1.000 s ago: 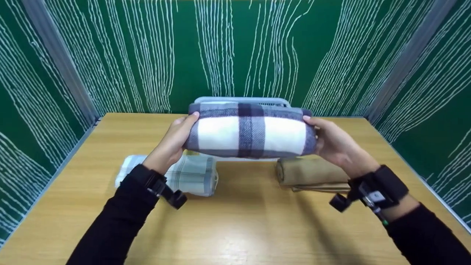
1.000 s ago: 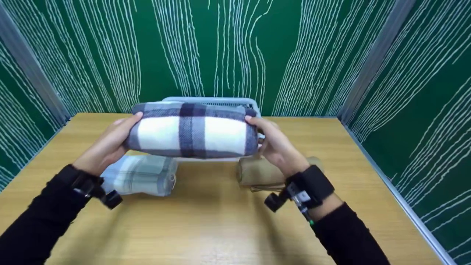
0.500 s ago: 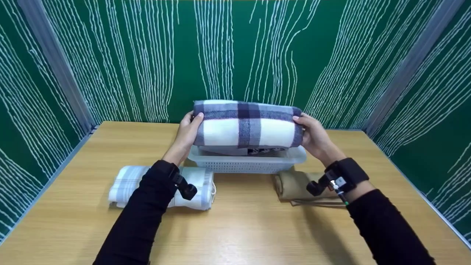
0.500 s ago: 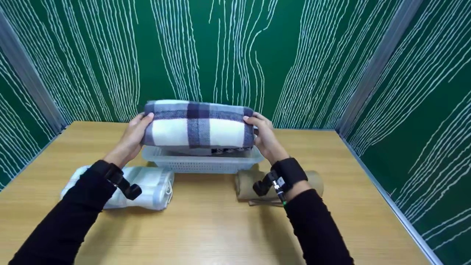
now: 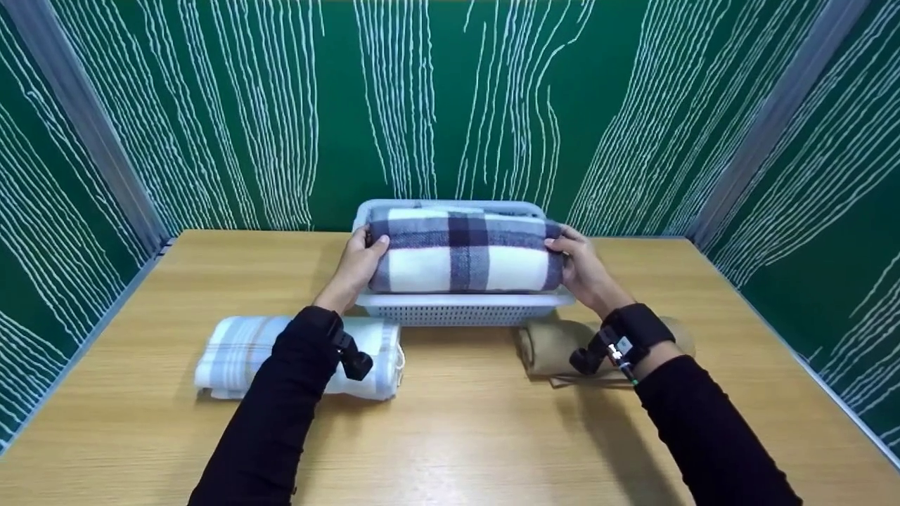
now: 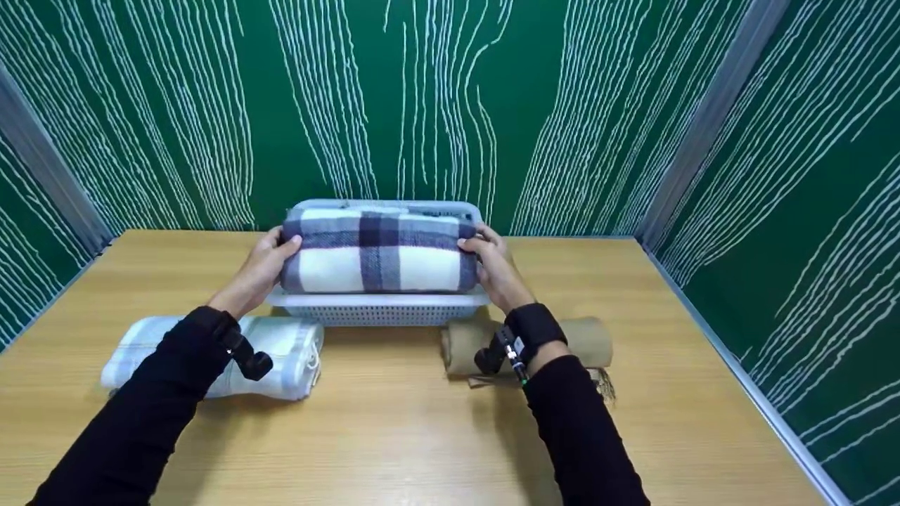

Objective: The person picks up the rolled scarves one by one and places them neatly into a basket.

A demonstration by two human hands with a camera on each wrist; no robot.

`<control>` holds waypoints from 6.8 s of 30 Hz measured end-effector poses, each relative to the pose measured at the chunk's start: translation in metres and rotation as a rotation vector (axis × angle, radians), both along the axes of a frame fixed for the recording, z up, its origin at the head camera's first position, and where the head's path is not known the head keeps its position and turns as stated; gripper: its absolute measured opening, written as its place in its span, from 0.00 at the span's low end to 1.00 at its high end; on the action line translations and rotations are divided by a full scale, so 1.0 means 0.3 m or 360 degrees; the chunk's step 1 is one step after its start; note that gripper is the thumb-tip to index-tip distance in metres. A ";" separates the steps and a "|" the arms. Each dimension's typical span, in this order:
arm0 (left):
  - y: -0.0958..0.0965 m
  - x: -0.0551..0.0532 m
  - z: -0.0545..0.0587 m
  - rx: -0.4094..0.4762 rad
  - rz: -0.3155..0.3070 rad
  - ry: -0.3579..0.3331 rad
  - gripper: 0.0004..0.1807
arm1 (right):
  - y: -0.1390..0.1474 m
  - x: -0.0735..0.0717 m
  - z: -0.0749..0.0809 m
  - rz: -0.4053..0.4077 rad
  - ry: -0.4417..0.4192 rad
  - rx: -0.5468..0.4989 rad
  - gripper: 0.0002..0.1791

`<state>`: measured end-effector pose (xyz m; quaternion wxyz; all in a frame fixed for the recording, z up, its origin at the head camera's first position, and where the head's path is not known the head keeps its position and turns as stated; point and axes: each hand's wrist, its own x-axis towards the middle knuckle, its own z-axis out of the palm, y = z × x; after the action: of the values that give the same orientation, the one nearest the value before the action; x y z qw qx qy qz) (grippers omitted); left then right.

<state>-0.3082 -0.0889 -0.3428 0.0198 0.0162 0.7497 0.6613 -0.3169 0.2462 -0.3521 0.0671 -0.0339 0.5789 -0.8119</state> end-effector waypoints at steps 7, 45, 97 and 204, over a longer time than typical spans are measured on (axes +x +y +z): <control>-0.008 -0.004 -0.028 -0.0050 -0.0018 -0.0098 0.31 | -0.006 -0.002 -0.014 -0.0006 -0.0050 0.0079 0.16; 0.030 -0.001 -0.005 -0.0865 -0.0480 -0.0309 0.27 | -0.055 -0.020 -0.013 0.0379 -0.0072 0.1114 0.12; -0.674 0.368 -0.133 -0.0872 0.0070 -0.0652 0.42 | -0.481 0.338 -0.118 0.0527 -0.0121 0.0655 0.18; 0.006 0.106 0.253 0.0732 0.0190 -0.0093 0.25 | -0.057 0.172 0.319 -0.0183 -0.0350 -0.0198 0.38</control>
<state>-0.2763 -0.0871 -0.2670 -0.0019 -0.0431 0.5780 0.8149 -0.2652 0.2292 -0.2564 0.0812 0.0845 0.5176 -0.8476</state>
